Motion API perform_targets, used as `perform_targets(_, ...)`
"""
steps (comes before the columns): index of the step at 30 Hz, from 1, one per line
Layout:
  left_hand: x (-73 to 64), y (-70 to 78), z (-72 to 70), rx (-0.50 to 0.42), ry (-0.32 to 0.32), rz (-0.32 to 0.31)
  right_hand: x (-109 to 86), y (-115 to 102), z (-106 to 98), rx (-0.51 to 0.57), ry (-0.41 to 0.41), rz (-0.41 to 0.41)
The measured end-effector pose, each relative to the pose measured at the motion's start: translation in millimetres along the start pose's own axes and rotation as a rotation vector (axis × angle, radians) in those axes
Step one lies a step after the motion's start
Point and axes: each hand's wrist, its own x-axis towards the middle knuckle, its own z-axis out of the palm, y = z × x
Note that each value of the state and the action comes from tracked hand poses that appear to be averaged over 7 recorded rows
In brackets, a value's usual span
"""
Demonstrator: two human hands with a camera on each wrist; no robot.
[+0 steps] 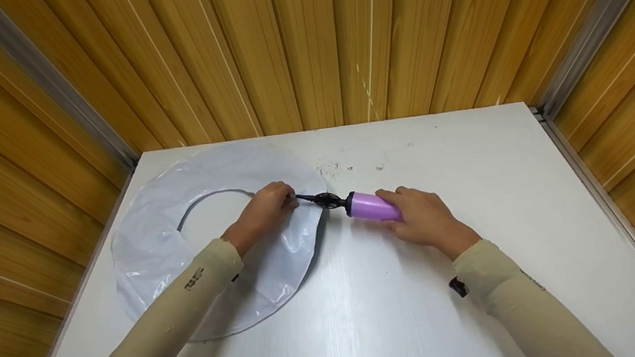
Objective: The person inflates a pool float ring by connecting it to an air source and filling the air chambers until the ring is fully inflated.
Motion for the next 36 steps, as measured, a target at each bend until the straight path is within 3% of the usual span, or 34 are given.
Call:
perform_targets(3, 0.0, 2.6, 1.8, 0.039, 0.018, 0.045, 0.0, -1, -2, -0.013, -0.001, -0.005)
perform_targets(9, 1.2, 6.1, 2.0, 0.109, 0.009, 0.053, 0.5, -7, -9, -0.072, 0.002, -0.032)
perform_targets(15, 3.8, 8.2, 2.3, 0.183, -0.013, 0.110, -2.1, -21, -11, -0.221, 0.116, -0.106)
perform_targets(22, 5.9, 7.1, 5.8, 0.150, -0.047, 0.086, -5.3, -34, -9, -0.337, 0.241, -0.192)
perform_targets(31, 8.8, 13.0, 10.3, 0.247, -0.063, 0.148, -0.9, -48, -16, -0.395, 0.200, -0.166)
perform_targets(36, 8.4, 11.2, 15.5, 0.221, -0.064, 0.125, 9.3, -52, -21, -0.379, 0.130, -0.127)
